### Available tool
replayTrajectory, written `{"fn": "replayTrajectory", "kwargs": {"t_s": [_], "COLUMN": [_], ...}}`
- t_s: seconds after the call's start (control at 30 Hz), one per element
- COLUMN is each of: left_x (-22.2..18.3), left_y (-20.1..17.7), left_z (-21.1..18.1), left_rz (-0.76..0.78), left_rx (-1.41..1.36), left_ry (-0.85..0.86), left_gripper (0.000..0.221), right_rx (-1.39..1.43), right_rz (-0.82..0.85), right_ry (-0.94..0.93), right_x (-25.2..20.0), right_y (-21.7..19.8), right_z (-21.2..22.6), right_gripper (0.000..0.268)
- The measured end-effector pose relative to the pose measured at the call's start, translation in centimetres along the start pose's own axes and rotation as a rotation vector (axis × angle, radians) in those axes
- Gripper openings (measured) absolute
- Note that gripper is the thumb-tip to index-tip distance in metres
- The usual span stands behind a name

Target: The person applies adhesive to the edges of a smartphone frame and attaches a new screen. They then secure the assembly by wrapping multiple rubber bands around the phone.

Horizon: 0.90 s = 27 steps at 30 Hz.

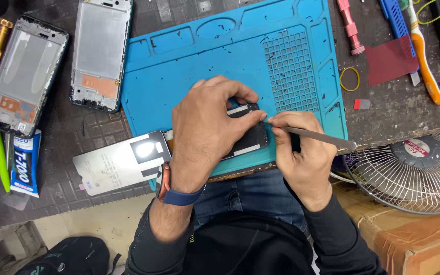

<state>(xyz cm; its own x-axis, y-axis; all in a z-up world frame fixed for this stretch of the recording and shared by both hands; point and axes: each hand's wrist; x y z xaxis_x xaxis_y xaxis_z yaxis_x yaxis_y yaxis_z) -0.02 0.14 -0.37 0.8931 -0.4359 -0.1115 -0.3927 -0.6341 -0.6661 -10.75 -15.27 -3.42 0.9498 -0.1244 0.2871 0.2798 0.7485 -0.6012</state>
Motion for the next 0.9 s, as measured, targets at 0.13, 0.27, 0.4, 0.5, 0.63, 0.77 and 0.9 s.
{"fn": "replayTrajectory", "kwargs": {"t_s": [0.13, 0.27, 0.4, 0.5, 0.63, 0.77, 0.9], "left_x": [0.01, 0.0, -0.02, -0.02, -0.07, -0.05, -0.11], "left_y": [0.03, -0.04, -0.1, -0.05, -0.11, -0.04, -0.07], "left_z": [-0.04, -0.02, 0.01, -0.02, 0.05, 0.04, 0.08], "left_rz": [0.008, 0.006, -0.006, -0.006, -0.017, -0.009, -0.019], "left_rx": [0.002, 0.002, -0.002, -0.011, -0.018, -0.011, -0.014], "left_ry": [-0.006, -0.006, 0.02, -0.002, 0.02, 0.023, 0.034], "left_gripper": [0.026, 0.026, 0.024, 0.021, 0.023, 0.025, 0.024], "right_rx": [0.001, 0.018, 0.006, 0.038, 0.019, 0.031, 0.013], "right_rz": [-0.006, -0.009, -0.006, -0.016, -0.011, -0.012, -0.005], "right_ry": [-0.002, 0.012, 0.006, 0.008, 0.016, 0.01, -0.016], "right_x": [-0.09, -0.15, -0.23, -0.26, -0.27, -0.26, -0.5], "right_y": [0.05, 0.14, 0.17, 0.23, 0.25, 0.25, 0.21], "right_z": [0.01, -0.11, -0.24, -0.26, -0.19, -0.32, -0.51], "right_gripper": [0.014, 0.014, 0.014, 0.013, 0.013, 0.013, 0.013]}}
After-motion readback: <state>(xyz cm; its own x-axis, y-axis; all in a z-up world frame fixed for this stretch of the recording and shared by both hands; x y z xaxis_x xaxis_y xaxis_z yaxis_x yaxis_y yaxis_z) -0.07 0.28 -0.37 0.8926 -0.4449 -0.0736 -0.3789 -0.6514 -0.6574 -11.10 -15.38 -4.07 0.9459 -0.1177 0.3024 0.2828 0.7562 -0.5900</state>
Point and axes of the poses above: each hand's wrist, its own x-axis towards the middle knuckle, its own y-axis out of the palm, z = x × y, and after that the axes turned 4 degrees about z, right-handed
